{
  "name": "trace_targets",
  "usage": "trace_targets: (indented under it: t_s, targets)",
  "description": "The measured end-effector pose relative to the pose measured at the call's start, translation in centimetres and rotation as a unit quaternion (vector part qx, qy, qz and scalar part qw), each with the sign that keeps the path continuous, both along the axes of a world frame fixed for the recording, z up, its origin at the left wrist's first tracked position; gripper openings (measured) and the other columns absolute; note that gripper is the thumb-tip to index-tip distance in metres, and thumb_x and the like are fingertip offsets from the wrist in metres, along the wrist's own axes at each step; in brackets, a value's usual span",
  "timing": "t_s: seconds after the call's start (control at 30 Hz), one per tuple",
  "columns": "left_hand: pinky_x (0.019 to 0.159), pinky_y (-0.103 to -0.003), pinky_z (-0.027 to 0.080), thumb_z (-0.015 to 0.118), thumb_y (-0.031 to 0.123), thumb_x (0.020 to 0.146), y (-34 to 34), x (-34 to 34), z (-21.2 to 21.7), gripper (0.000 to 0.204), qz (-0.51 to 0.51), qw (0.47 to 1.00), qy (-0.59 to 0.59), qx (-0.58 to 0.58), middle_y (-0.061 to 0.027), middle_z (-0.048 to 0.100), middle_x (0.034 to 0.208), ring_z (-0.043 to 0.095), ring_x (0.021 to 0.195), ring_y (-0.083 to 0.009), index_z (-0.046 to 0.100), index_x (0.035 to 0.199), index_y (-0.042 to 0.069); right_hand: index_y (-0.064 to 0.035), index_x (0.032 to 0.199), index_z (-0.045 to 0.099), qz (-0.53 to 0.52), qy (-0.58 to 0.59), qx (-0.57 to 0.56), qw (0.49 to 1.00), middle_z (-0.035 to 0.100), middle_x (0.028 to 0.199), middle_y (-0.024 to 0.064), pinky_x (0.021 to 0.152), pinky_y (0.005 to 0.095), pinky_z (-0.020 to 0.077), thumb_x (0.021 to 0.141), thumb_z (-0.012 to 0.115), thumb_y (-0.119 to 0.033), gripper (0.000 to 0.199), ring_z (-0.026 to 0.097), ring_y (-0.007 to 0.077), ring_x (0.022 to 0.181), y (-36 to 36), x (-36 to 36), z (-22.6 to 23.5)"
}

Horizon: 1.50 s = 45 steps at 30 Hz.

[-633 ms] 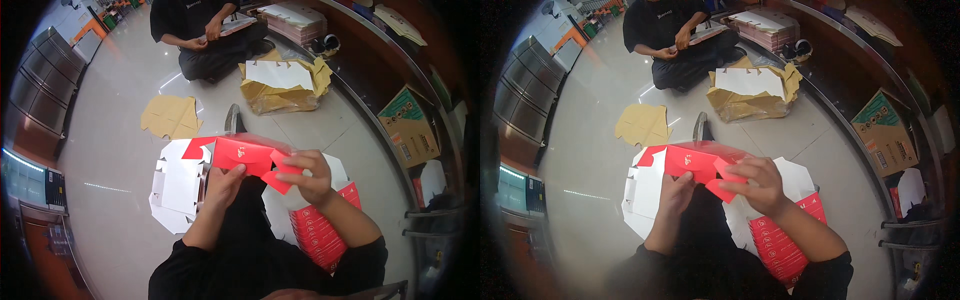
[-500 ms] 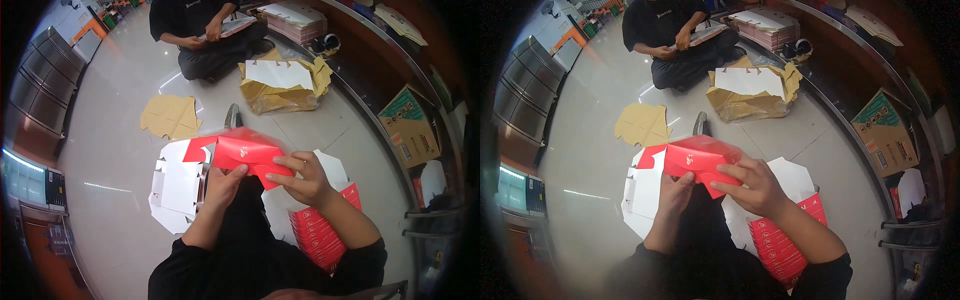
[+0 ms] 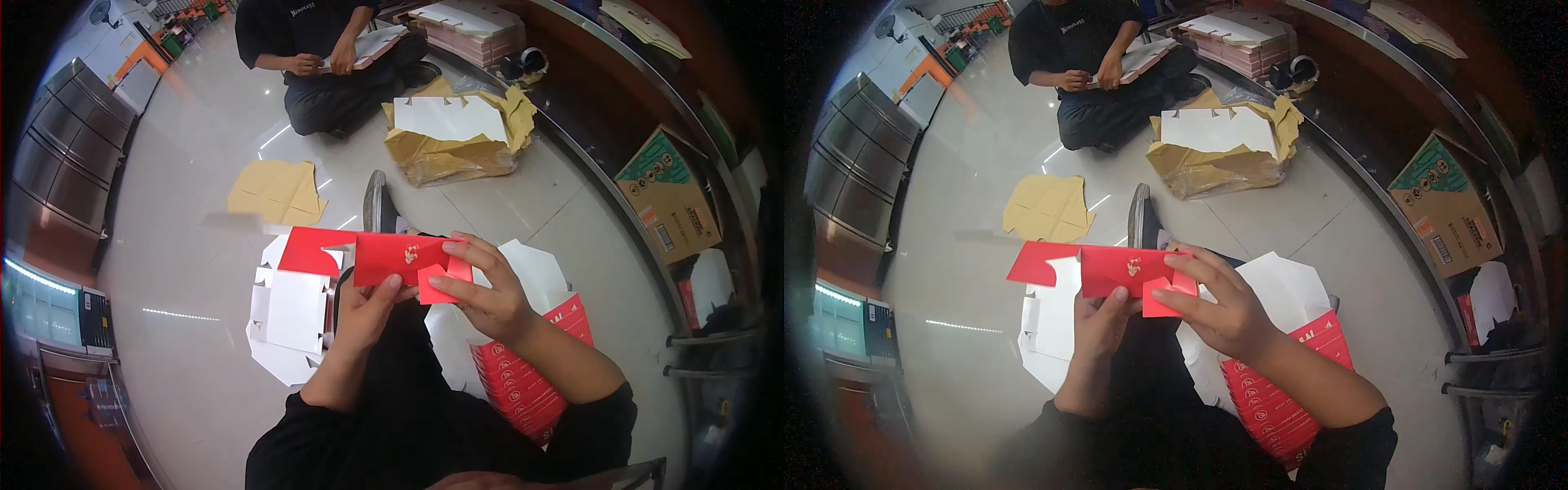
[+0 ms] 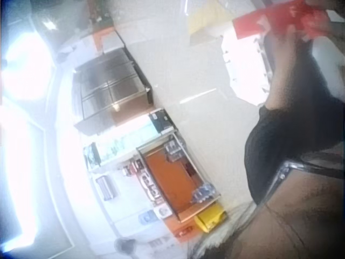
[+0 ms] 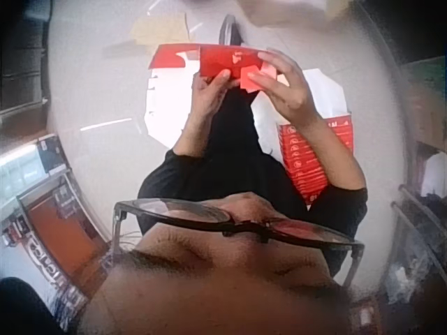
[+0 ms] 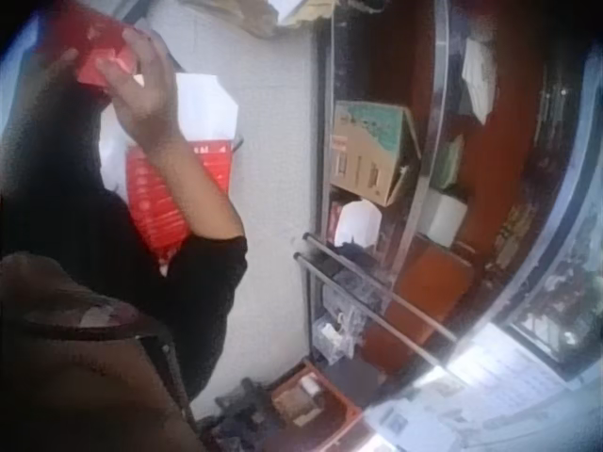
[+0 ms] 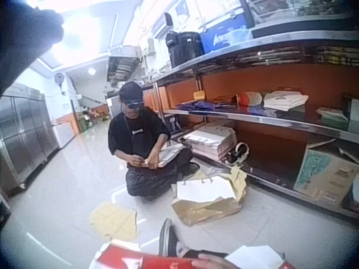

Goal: The person sits on the floor and assembles red and white cardboard boxes by folding the flat pieces into shape. They handle the boxes one at a time, folding the flaps and stacking the finished units nearby.

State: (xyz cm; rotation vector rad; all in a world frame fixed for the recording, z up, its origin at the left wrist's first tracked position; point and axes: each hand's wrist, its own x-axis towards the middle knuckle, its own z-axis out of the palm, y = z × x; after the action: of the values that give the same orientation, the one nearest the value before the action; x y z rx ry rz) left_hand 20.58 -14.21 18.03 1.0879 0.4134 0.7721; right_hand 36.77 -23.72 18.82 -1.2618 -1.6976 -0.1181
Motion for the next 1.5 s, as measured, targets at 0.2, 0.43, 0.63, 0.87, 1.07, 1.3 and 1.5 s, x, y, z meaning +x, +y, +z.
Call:
trace_targets:
  t_s: [0.2,0.43,0.63,0.87,1.07,1.3,1.5]
  targets:
    - [0.09,-0.041,0.043,0.044,0.011,0.089,-1.0,0.9,-0.4,0.034,-0.069,0.99,-0.08,-0.096,-0.0153,0.049,0.117,0.05,0.107,-0.0267,0.04,0.12,-0.002,-0.0122,0.097,0.063,-0.05,-0.027,0.014,0.998,0.048,0.116,0.0097,0.089,0.0384,0.0414,0.062,0.067,-0.002,0.036,0.045,0.031,0.107,-0.1,-0.1,-0.1]
    - [0.096,-0.034,0.033,0.041,0.015,0.09,-0.4,1.5,-1.0,0.039,-0.049,0.995,-0.084,-0.025,-0.0133,0.041,0.125,0.042,0.115,-0.0204,0.033,0.125,0.0,-0.0098,0.107,0.057,-0.012,-0.028,-0.081,0.996,0.043,0.12,0.0117,0.09,0.0377,0.0388,0.075,0.062,-0.017,0.033,0.041,0.0304,0.111,0.4,-0.7,0.6]
    - [0.09,-0.029,0.035,0.04,0.006,0.088,-0.5,1.2,-1.2,0.052,-0.099,0.983,0.1,0.117,-0.0122,0.045,0.12,0.046,0.104,-0.0143,0.016,0.134,0.001,-0.0042,0.115,0.047,0.036,0.434,-0.098,0.895,0.039,0.122,0.0088,0.089,0.0305,0.0364,0.088,0.042,-0.018,0.031,0.044,0.0205,0.105,0.7,1.9,-1.1]
    - [0.076,-0.027,0.043,0.037,0.003,0.09,-2.8,1.6,-0.5,0.063,-0.173,0.968,0.15,0.102,-0.0159,0.054,0.102,0.054,0.084,-0.0127,-0.001,0.139,0.01,-0.008,0.114,0.05,-0.08,0.403,-0.185,0.893,0.038,0.105,0.0062,0.078,0.026,0.0372,0.087,0.048,-0.021,0.03,0.042,0.0149,0.091,1.5,3.2,-2.7]
    - [0.074,-0.025,0.043,0.04,0.004,0.089,-2.7,1.7,0.0,0.062,-0.195,0.97,0.132,0.055,-0.0152,0.055,0.097,0.054,0.081,-0.0121,0.004,0.139,0.01,-0.0089,0.104,0.052,-0.064,0.44,-0.189,0.876,0.032,0.111,0.0087,0.088,0.0278,0.0337,0.083,0.055,-0.02,0.024,0.037,0.0164,0.101,1.5,3.3,-3.4]
    - [0.068,-0.024,0.043,0.041,0.002,0.086,-2.6,1.6,-0.4,0.064,-0.174,0.973,0.145,0.036,-0.0132,0.055,0.092,0.054,0.076,-0.0106,0.005,0.138,0.01,-0.0089,0.091,0.056,-0.081,0.215,-0.215,0.949,0.03,0.117,0.0144,0.095,0.0357,0.0294,0.073,0.065,-0.015,0.021,0.036,0.0262,0.108,1.1,2.1,-2.7]
    - [0.068,-0.025,0.043,0.04,0.0,0.085,-2.9,1.7,-0.2,0.066,-0.168,0.968,0.158,0.096,-0.0159,0.05,0.103,0.054,0.076,-0.0111,0.003,0.139,0.01,-0.0095,0.089,0.059,-0.059,0.256,-0.216,0.94,0.034,0.116,0.013,0.09,0.0356,0.0339,0.073,0.064,-0.013,0.017,0.041,0.0257,0.099,1.1,2.0,-2.6]
